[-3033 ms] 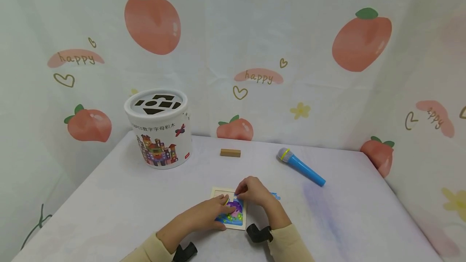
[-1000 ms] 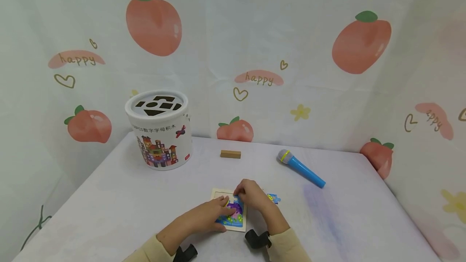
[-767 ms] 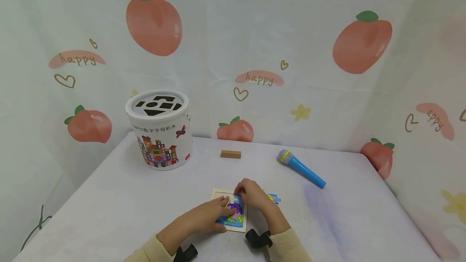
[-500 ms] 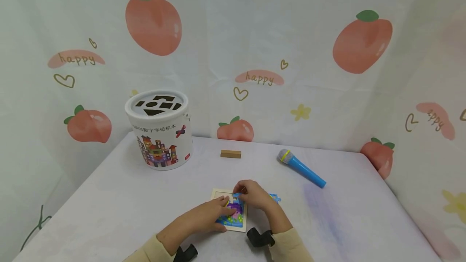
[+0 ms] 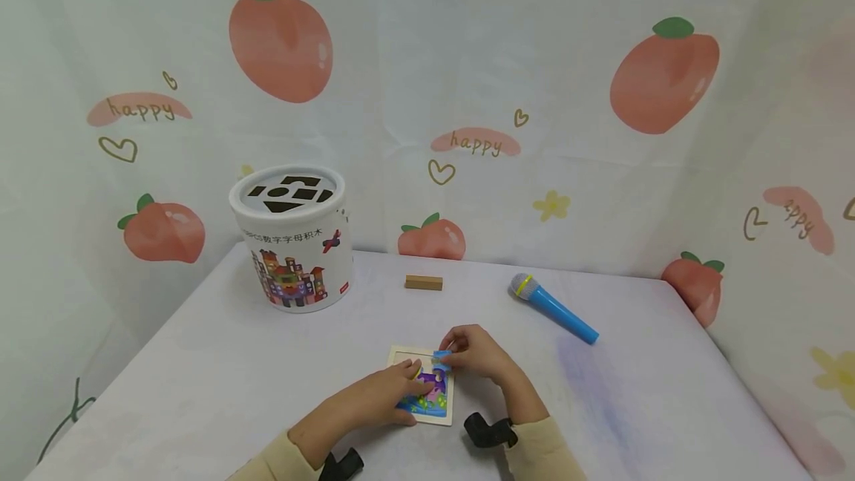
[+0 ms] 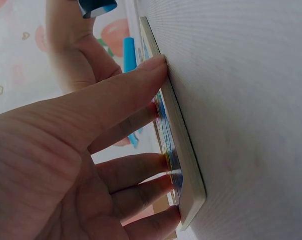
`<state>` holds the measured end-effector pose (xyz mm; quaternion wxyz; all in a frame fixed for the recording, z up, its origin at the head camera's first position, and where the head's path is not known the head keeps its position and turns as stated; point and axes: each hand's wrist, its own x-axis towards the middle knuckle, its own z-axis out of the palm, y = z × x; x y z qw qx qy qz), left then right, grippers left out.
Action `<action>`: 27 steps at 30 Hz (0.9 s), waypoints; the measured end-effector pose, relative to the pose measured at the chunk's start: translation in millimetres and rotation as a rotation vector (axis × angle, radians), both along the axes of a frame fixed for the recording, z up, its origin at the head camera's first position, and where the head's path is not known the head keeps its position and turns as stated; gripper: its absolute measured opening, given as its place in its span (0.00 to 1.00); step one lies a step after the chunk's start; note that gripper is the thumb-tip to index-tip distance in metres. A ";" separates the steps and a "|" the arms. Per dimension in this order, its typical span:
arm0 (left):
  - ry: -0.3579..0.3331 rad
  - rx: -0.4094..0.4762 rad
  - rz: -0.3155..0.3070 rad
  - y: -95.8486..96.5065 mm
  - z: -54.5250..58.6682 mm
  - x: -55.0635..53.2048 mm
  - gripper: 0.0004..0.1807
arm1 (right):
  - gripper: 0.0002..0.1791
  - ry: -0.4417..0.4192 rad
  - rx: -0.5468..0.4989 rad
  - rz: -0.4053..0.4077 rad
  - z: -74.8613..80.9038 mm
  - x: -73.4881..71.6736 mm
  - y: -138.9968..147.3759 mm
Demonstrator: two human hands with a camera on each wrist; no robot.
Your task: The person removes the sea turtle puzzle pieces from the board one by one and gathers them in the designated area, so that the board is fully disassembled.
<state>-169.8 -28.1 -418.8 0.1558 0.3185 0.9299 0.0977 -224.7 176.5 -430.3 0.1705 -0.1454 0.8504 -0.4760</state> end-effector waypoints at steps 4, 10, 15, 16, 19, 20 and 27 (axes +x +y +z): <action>0.002 -0.001 0.002 1.1 -1.3 -0.3 0.28 | 0.11 0.014 -0.017 -0.031 1.6 1.7 10.7; 0.008 -0.003 0.009 2.0 -2.9 0.9 0.28 | 0.12 0.011 0.001 -0.085 2.1 7.6 34.8; 0.009 -0.002 0.017 1.8 -1.5 2.0 0.28 | 0.14 0.021 0.001 -0.134 1.1 12.1 57.4; 0.006 -0.001 0.019 1.7 -1.1 2.1 0.28 | 0.15 0.024 -0.001 -0.145 0.9 13.0 61.5; -0.003 0.001 0.025 1.0 -0.7 2.5 0.28 | 0.16 0.025 -0.012 -0.163 1.1 16.0 71.6; -0.006 0.003 0.027 0.7 -0.7 2.5 0.28 | 0.17 0.023 -0.016 -0.166 0.9 16.7 74.4; -0.012 0.016 0.027 -0.2 -0.5 2.8 0.28 | 0.19 0.010 -0.023 -0.189 0.7 20.6 92.1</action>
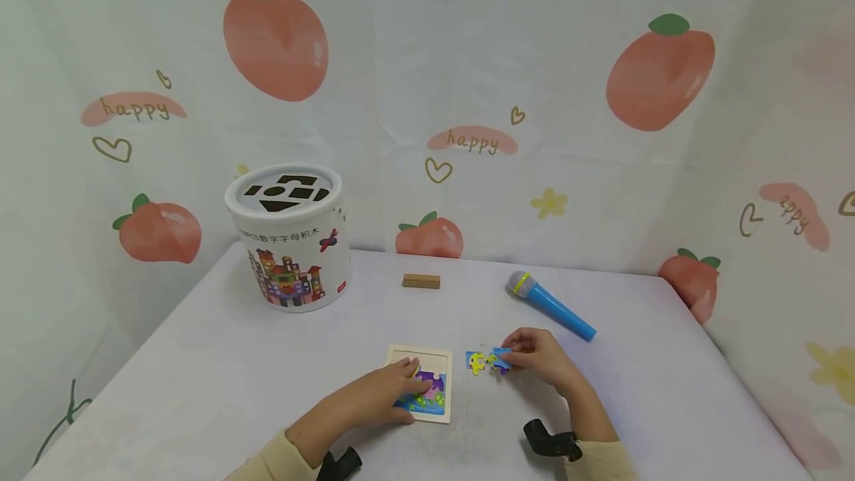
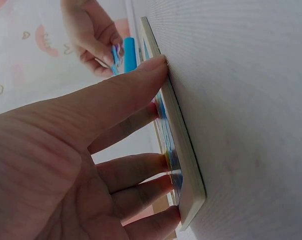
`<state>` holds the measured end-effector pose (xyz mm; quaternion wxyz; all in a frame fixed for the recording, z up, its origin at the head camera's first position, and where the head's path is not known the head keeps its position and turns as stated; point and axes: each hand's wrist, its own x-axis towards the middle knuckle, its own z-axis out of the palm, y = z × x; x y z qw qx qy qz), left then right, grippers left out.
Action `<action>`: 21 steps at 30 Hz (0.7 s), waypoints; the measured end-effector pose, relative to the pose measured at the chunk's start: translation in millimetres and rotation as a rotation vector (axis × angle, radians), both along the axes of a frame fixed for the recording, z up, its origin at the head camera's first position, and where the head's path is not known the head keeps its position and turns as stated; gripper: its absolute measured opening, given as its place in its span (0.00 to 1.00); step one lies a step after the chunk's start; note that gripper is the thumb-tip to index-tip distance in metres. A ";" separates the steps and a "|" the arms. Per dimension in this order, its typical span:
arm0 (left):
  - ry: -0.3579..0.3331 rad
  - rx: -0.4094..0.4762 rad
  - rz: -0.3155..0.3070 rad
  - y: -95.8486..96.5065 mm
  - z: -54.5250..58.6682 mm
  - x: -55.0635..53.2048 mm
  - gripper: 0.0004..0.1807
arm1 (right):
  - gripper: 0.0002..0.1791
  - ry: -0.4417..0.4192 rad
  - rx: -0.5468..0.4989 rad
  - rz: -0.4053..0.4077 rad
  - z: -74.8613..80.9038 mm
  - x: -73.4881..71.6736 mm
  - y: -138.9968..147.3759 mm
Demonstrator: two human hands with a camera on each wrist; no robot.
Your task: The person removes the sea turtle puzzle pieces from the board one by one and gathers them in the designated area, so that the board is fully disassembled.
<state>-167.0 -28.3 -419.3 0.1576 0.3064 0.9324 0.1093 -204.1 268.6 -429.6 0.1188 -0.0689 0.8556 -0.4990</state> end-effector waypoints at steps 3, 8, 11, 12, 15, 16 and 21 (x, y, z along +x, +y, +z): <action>-0.002 0.000 -0.001 0.1 -0.6 -0.5 0.28 | 0.20 -0.002 0.001 -0.009 0.7 2.6 8.4; -0.001 -0.007 0.003 0.5 -0.8 -1.0 0.29 | 0.20 0.005 0.015 -0.049 0.3 6.9 21.3; -0.004 -0.008 0.008 0.4 -0.5 -1.0 0.29 | 0.20 0.012 0.022 -0.068 -0.4 8.3 27.0; -0.005 -0.007 0.009 0.4 -0.3 -0.9 0.29 | 0.20 0.008 0.022 -0.075 -1.0 8.4 28.5; -0.008 -0.004 0.009 0.2 -0.1 -0.7 0.29 | 0.21 -0.012 0.021 -0.081 -2.7 8.3 32.2; -0.008 -0.004 0.007 0.2 -0.1 -0.6 0.28 | 0.21 -0.021 0.019 -0.081 -3.4 8.2 33.1; -0.009 -0.005 0.001 0.4 -0.1 -0.7 0.28 | 0.21 -0.043 0.017 -0.081 -6.2 7.7 35.4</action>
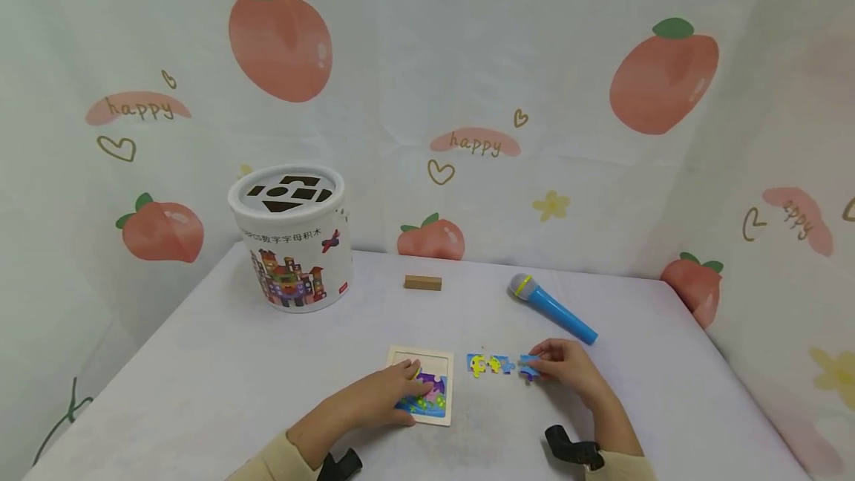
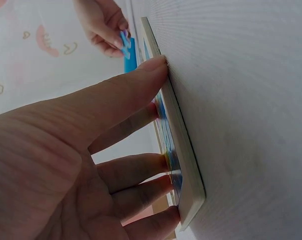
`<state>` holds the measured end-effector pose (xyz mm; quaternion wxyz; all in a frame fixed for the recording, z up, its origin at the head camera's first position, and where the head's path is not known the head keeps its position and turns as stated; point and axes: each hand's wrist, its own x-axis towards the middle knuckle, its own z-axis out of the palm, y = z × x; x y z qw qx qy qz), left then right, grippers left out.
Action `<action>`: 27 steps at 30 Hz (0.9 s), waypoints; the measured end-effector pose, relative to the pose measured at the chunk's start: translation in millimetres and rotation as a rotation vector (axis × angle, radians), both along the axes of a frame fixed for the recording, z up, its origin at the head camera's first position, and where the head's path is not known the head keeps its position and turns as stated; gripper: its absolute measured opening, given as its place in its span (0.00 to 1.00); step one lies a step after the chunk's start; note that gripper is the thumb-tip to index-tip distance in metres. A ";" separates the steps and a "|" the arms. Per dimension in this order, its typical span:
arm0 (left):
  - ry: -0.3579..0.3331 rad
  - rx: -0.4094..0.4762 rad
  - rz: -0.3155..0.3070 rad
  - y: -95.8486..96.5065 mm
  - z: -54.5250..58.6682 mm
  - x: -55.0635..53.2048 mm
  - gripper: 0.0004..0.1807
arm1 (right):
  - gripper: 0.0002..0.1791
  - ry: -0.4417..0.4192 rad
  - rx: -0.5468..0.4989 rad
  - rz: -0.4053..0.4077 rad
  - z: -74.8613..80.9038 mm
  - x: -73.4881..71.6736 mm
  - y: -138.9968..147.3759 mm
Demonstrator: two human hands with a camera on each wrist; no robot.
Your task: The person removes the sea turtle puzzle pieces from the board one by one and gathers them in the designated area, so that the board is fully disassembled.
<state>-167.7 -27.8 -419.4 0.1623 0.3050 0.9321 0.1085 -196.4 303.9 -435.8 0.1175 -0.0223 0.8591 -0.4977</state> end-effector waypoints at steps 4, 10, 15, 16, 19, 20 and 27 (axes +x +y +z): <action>-0.001 -0.004 -0.002 0.1 0.1 -0.7 0.28 | 0.22 -0.001 0.014 -0.029 -4.2 -1.0 -0.3; -0.012 -0.006 0.003 0.4 0.7 -1.1 0.28 | 0.19 0.018 0.063 -0.075 -10.2 -1.8 -4.6; -0.007 -0.002 -0.004 0.0 1.6 -0.4 0.28 | 0.17 0.037 0.105 -0.100 -11.5 -1.9 -5.3; -0.004 -0.002 -0.006 -0.2 1.7 -0.2 0.28 | 0.17 0.036 0.106 -0.105 -11.2 -1.8 -5.0; 0.004 0.002 -0.010 -0.3 1.7 0.2 0.28 | 0.19 0.050 0.114 -0.076 -9.3 -1.1 -3.2; 0.004 0.003 -0.010 -0.3 1.6 0.3 0.28 | 0.20 0.063 0.123 -0.049 -8.9 -1.0 -2.3; -0.001 0.004 0.002 -0.6 0.4 0.8 0.28 | 0.27 0.086 0.182 0.074 -6.8 1.4 -1.4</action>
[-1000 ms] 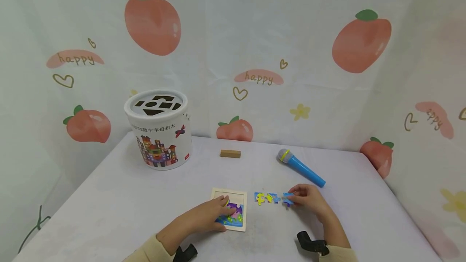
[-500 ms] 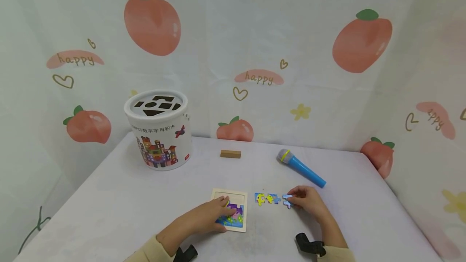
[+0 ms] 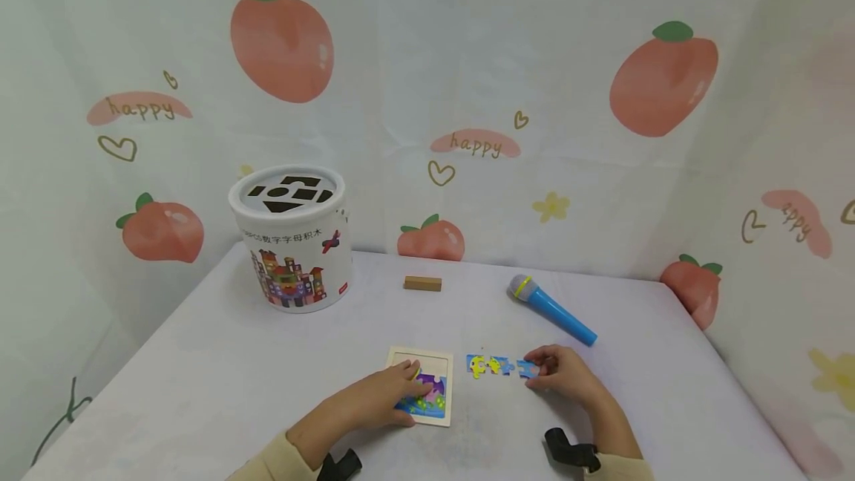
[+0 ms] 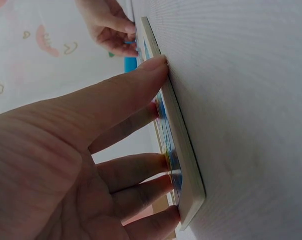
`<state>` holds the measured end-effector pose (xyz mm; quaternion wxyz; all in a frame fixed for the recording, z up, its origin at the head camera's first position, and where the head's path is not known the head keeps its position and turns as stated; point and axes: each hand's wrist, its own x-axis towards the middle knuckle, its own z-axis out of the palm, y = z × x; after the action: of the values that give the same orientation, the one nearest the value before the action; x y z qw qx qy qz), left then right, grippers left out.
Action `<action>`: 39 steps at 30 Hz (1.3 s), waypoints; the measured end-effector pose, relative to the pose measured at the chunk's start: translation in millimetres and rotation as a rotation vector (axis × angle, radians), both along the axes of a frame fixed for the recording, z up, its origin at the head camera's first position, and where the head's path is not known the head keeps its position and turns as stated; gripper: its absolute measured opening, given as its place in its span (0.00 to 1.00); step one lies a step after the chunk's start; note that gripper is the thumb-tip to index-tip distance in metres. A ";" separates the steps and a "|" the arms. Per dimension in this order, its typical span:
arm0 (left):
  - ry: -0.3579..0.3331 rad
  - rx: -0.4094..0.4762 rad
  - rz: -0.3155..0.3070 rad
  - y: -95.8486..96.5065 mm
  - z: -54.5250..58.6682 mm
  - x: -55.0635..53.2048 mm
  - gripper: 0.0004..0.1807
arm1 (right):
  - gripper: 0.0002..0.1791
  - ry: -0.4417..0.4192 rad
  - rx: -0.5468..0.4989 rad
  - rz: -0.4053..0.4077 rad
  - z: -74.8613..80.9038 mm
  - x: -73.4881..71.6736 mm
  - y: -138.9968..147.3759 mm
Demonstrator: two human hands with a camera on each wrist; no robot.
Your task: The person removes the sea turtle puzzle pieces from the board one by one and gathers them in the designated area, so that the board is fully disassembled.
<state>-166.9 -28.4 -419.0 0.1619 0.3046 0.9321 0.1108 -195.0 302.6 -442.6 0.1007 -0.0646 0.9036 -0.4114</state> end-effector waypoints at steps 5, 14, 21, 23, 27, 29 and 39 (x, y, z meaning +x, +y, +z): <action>-0.005 -0.007 -0.001 0.0 0.3 0.0 0.28 | 0.24 0.020 0.009 -0.007 -1.2 0.9 -2.0; -0.002 -0.003 0.002 -1.1 -0.3 0.7 0.28 | 0.24 0.063 -0.006 0.016 -2.3 0.3 -3.2; 0.011 0.001 -0.008 -0.5 -0.9 -0.1 0.29 | 0.24 0.069 0.034 -0.003 0.6 2.0 -3.9; 0.016 0.000 -0.009 -0.5 -0.7 -0.1 0.29 | 0.24 0.070 0.056 -0.014 2.1 2.5 -4.7; -0.006 0.015 0.001 -2.4 0.4 -0.8 0.30 | 0.24 0.073 0.105 -0.047 7.3 3.8 -6.1; -0.040 0.048 0.019 -5.3 1.4 -2.8 0.30 | 0.22 0.074 0.119 -0.078 11.1 4.3 -7.3; -0.190 0.295 0.107 -34.0 -0.6 -30.7 0.35 | 0.18 0.155 0.108 -0.076 28.4 3.9 -32.9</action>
<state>-197.6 -62.4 -419.6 0.1967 0.2633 0.9011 0.2831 -191.1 269.6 -414.1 0.0181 -0.0564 0.9314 -0.3592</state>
